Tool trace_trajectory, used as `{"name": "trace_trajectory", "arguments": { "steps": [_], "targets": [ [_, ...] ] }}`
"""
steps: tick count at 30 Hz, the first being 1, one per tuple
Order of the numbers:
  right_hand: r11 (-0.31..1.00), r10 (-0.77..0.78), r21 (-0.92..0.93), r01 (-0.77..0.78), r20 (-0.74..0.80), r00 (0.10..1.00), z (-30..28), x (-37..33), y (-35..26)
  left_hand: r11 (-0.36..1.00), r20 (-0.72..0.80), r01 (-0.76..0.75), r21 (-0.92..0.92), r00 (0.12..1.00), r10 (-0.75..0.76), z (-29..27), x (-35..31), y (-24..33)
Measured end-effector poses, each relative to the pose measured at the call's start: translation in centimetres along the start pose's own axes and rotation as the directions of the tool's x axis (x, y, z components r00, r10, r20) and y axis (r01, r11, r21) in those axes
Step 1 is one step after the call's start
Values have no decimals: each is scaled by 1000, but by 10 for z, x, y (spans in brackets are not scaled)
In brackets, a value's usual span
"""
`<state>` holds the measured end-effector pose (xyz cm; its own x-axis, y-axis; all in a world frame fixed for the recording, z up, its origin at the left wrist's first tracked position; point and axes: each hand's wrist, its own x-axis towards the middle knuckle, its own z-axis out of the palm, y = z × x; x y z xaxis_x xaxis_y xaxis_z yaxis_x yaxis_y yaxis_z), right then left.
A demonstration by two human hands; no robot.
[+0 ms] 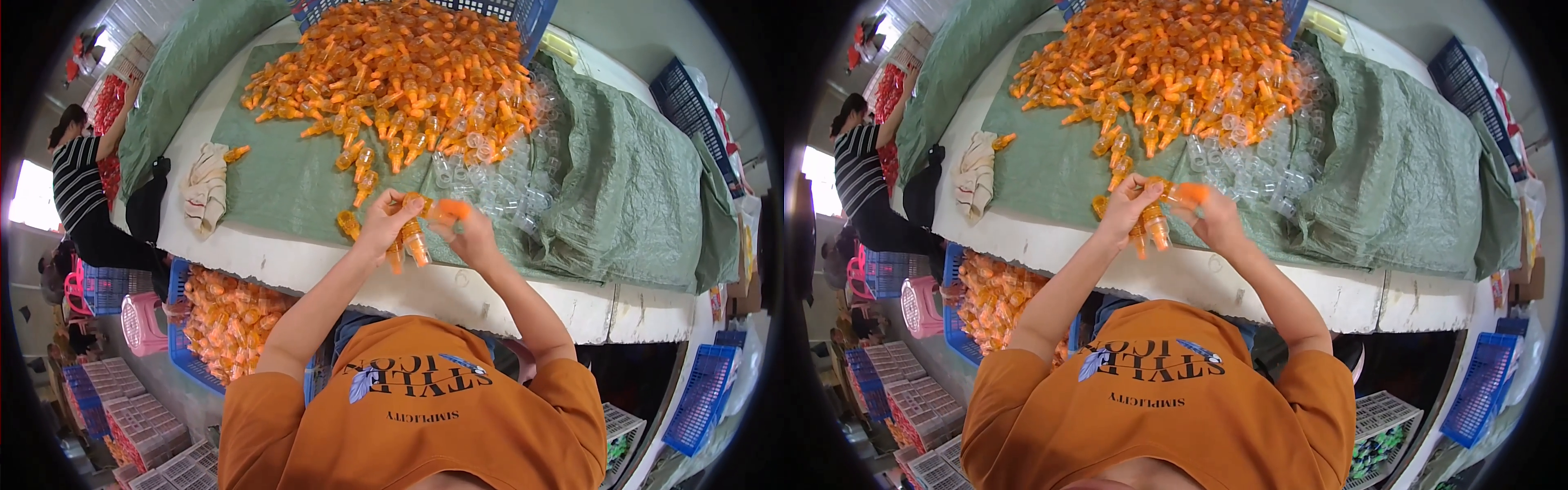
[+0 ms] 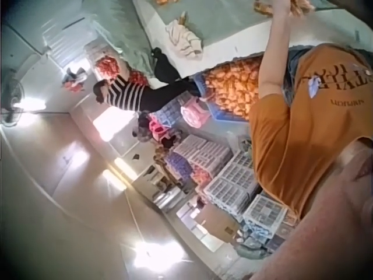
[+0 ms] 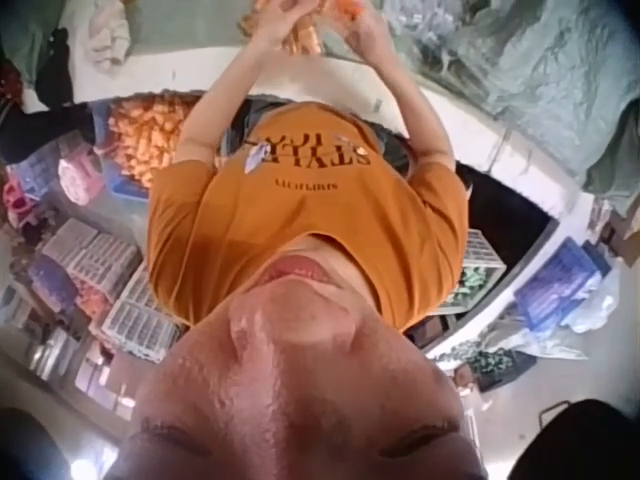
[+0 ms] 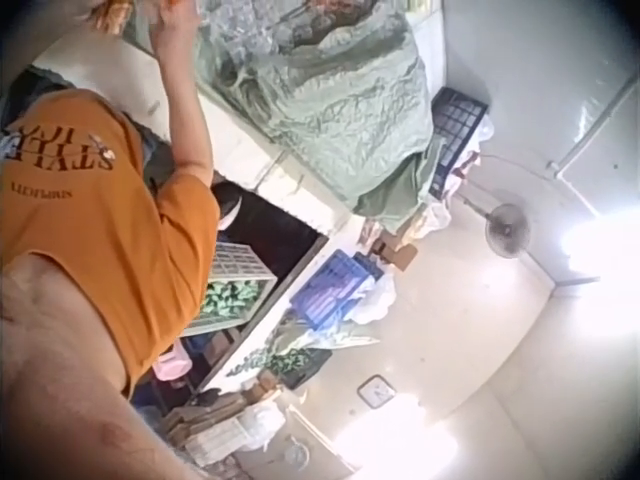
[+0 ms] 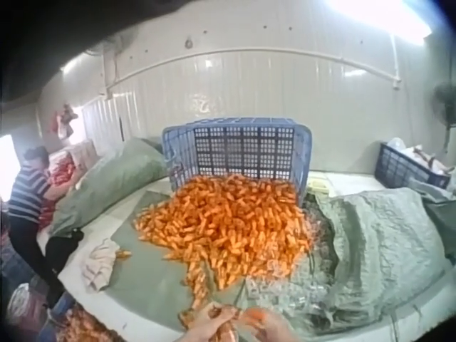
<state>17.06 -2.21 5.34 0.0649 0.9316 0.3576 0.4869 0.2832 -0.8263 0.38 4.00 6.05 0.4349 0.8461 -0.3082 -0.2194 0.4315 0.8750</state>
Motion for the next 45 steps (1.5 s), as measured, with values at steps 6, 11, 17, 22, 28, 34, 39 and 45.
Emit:
{"name": "trace_trajectory", "arguments": {
  "steps": [6, 11, 17, 22, 28, 34, 39, 45],
  "targets": [
    [108, 317, 674, -731, 673, 668, 14, -10, 26, 940, 104, -226, 257, 973, 205, -23, -12, 7],
    [743, 384, 336, -579, 495, 780, 15, 2, -9, 826, -178, -204, 525, 923, 341, -127, -74, 40],
    [859, 213, -494, -131, 113, 970, -41, 6, 37, 265, -587, 527, 808, 670, 454, -251, -197, 65],
    [734, 141, -679, 13, 171, 975, -24, 19, 37, 191, -271, 192, 962, 717, 643, -226, -126, 34],
    [693, 162, -720, 44, 216, 963, -10, 29, 40, -100, 451, -442, 891, 842, 297, -110, -11, -7],
    [930, 346, -190, -314, 174, 922, -51, 3, 37, 264, 273, -391, 882, 880, 389, -85, 7, -17],
    [890, 210, 374, -261, 174, 962, 6, 10, 5, 949, -91, -187, 252, 972, 216, -43, -8, -12],
    [930, -289, -132, 344, 317, 903, 25, 6, -4, 976, -172, 165, 143, 975, -139, -28, -6, -39]
  ]
}}
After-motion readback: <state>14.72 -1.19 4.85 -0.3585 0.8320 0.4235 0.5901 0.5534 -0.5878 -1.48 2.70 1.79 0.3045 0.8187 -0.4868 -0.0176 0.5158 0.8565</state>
